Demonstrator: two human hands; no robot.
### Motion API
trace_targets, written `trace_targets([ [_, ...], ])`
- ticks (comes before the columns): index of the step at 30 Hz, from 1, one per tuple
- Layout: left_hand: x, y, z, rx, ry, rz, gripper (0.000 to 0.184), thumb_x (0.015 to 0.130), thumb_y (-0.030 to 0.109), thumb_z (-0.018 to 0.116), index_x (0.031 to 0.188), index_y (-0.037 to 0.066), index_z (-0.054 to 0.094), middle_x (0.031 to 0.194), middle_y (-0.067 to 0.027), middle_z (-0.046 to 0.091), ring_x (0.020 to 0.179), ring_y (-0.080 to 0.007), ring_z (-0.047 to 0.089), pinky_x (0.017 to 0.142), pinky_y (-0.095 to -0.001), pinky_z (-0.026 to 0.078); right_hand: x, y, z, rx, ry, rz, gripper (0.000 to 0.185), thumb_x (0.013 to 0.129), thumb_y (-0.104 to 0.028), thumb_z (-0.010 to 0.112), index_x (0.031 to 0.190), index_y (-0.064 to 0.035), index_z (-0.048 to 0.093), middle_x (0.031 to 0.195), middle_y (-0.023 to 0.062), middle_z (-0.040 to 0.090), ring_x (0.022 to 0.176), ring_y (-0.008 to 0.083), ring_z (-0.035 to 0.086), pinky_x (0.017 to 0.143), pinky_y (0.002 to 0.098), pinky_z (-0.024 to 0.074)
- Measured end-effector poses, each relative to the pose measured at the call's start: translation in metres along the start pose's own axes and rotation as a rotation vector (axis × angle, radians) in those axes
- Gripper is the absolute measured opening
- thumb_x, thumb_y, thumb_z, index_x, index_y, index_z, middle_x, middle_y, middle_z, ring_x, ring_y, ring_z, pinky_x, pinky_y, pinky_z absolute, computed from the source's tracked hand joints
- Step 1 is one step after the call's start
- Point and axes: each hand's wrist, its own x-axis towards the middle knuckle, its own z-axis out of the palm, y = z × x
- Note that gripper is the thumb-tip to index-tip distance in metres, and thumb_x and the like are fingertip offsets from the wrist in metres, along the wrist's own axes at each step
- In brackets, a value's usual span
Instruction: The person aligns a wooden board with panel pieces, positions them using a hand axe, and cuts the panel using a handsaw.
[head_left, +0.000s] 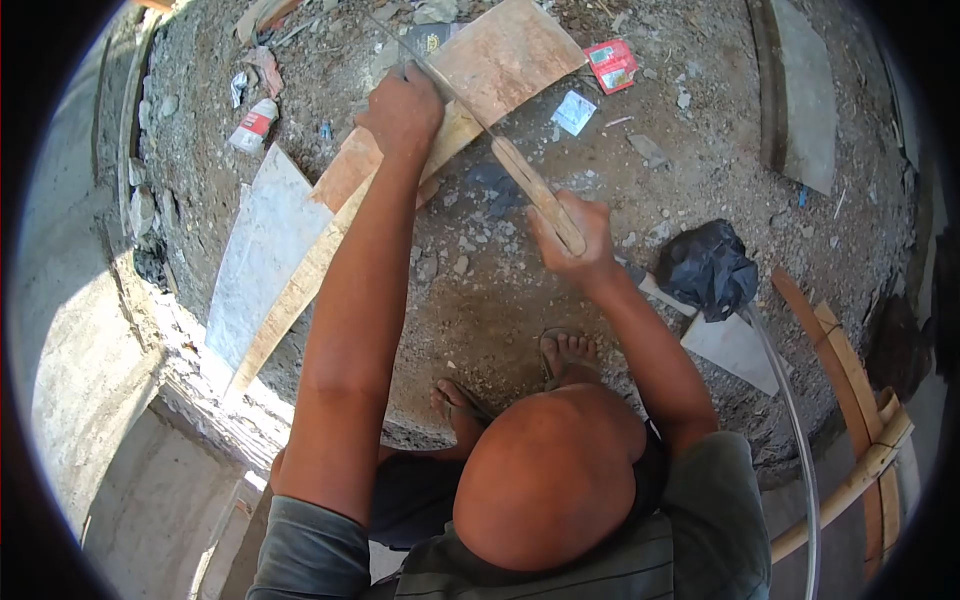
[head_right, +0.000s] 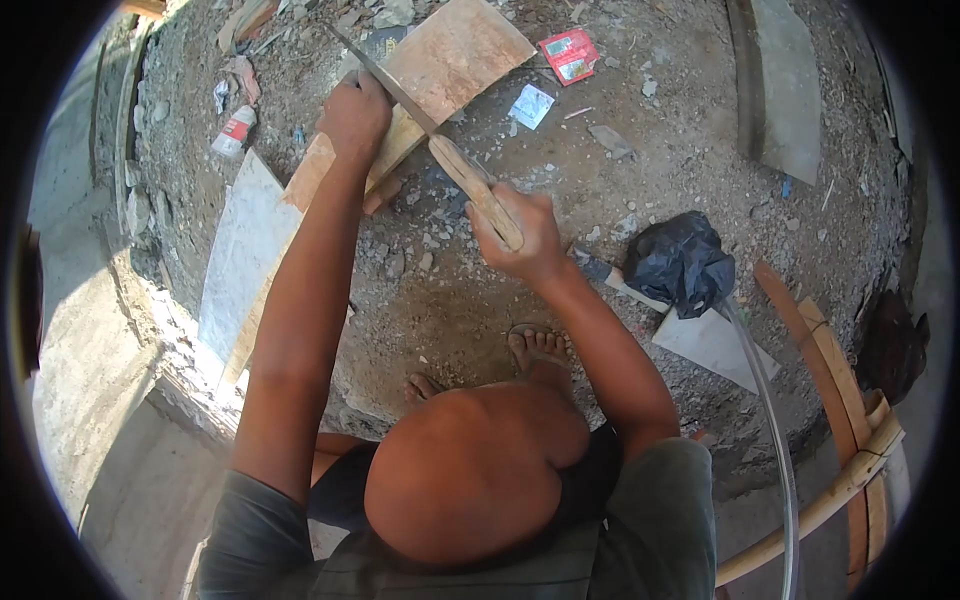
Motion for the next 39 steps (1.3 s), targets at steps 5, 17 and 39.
trace_targets([
  [5, -0.003, -0.001, -0.002, 0.001, -0.011, 0.011, 0.049, 0.103, 0.037, 0.040, 0.117, 0.005, 0.074, 0.111, -0.0239, 0.075, 0.110, -0.0438, 0.068, 0.106, -0.0600, 0.035, -0.049, -0.019, -0.032, -0.104, -0.044, -0.050, 0.010, 0.087, -0.004, 0.075, 0.085, 0.0002, 0.065, 0.063, 0.0123, 0.062, 0.048, 0.0245, 0.064, 0.047, 0.0370, 0.0468],
  [17, -0.004, -0.002, -0.004, -0.012, -0.037, 0.020, 0.048, 0.103, 0.037, 0.040, 0.116, 0.006, 0.074, 0.111, -0.0246, 0.074, 0.108, -0.0435, 0.069, 0.105, -0.0602, 0.035, 0.008, -0.044, 0.000, 0.058, 0.014, 0.044, 0.015, 0.091, -0.001, 0.069, 0.078, -0.0001, 0.062, 0.057, 0.0108, 0.059, 0.046, 0.0179, 0.059, 0.044, 0.0323, 0.0403],
  [39, -0.002, -0.006, 0.006, -0.004, 0.080, 0.012, 0.048, 0.103, 0.038, 0.044, 0.119, 0.004, 0.074, 0.112, -0.0244, 0.074, 0.111, -0.0421, 0.068, 0.108, -0.0572, 0.034, 0.030, -0.075, 0.011, -0.069, 0.050, 0.068, 0.020, 0.093, -0.007, 0.073, 0.080, -0.0007, 0.060, 0.056, 0.0085, 0.055, 0.050, 0.0071, 0.053, 0.047, 0.0313, 0.0410],
])
